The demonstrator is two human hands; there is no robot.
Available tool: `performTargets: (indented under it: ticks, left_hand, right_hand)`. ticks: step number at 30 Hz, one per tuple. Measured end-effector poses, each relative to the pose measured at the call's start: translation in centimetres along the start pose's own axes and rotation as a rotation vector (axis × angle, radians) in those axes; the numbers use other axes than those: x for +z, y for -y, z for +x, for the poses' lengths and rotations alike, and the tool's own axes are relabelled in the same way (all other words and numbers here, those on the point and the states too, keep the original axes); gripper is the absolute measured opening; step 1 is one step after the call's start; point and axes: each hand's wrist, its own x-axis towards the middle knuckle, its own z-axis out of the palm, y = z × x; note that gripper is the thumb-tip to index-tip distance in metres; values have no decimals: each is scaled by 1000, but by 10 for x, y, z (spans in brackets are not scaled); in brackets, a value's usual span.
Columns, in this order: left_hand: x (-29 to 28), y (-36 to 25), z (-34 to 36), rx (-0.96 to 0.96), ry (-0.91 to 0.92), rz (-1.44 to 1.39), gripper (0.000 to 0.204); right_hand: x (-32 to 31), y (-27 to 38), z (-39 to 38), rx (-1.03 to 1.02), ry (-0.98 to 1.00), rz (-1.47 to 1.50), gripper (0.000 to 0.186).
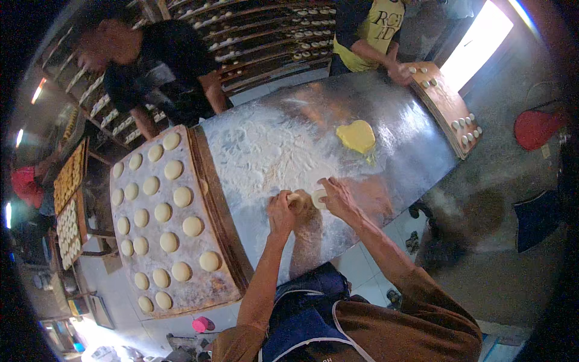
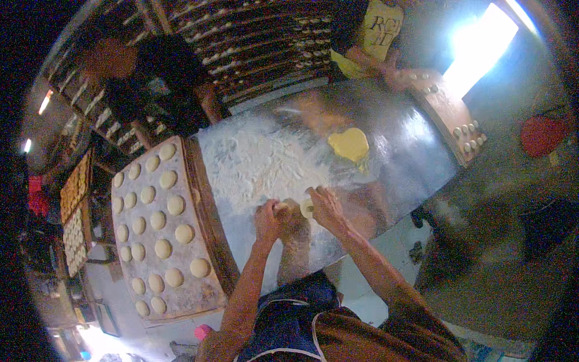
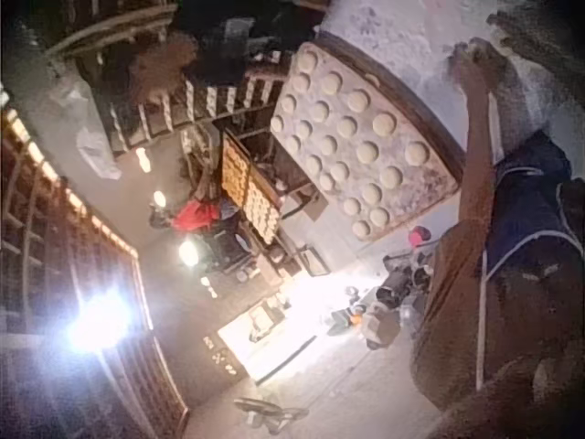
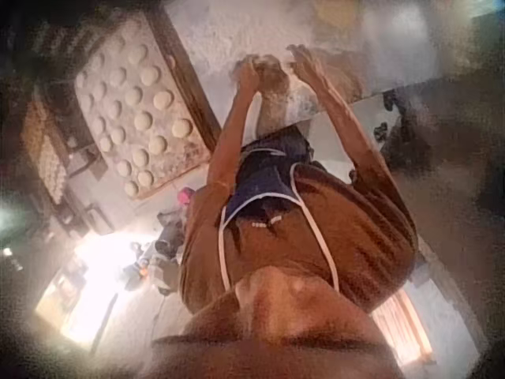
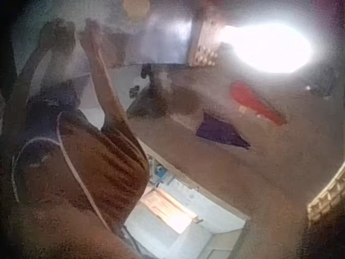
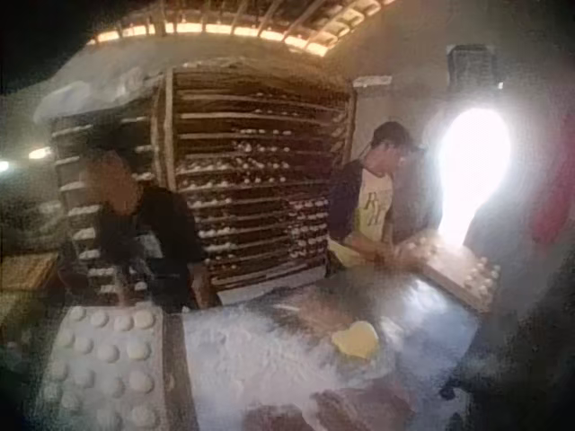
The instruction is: The person rolls small pieces of dough into balls and places them on a wooden board. They also flatten some dough pieces into rings and arrange them on a tray. The task is performed by hand on a metal table in a bakery setting.
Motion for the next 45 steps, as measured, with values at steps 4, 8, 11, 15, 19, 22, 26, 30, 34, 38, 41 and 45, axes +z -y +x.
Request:
performTargets:
  ticks: [4,8,11,15,19,22,26,30,34,38,41,45]
  left_hand:
    - [15,8,-1,-236,-62,225,46]
    - [10,7,-4,-284,54,232,41]
    - [-3,-4,-1,-155,-154,271,34]
    - [-23,-25,23,-380,-219,-191,27]
    - [-32,-52,63,-225,-122,-769,34]
    - [-36,-71,82,-154,-143,-663,37]
    - [-38,-83,85,-323,-118,-647,30]
    - [-30,-83,72,-328,-116,-656,28]
    - [0,-82,47,-253,-185,-237,17]
    - [44,-89,16,81,-39,521,27]
    - [64,-90,0,110,-56,485,33]
    - [67,-86,-12,-241,52,-89,30]
  right_hand:
    - [2,-25,49,-15,-107,47,51]
    - [9,-27,87,-299,-248,-85,68]
    - [3,-23,99,-314,-115,-203,74]
    - [-23,-10,101,-307,-109,250,51]
    - [-53,14,98,-604,-54,727,10]
    - [-69,28,95,-573,-236,668,7]
    - [-80,30,89,-458,-228,682,8]
    - [-78,16,87,-343,-88,622,5]
    - [-62,-5,90,-384,-181,653,8]
    - [-41,-24,91,-260,-73,578,10]
    - [-28,-37,84,-145,4,175,12]
    - [-22,-48,58,-211,-240,506,30]
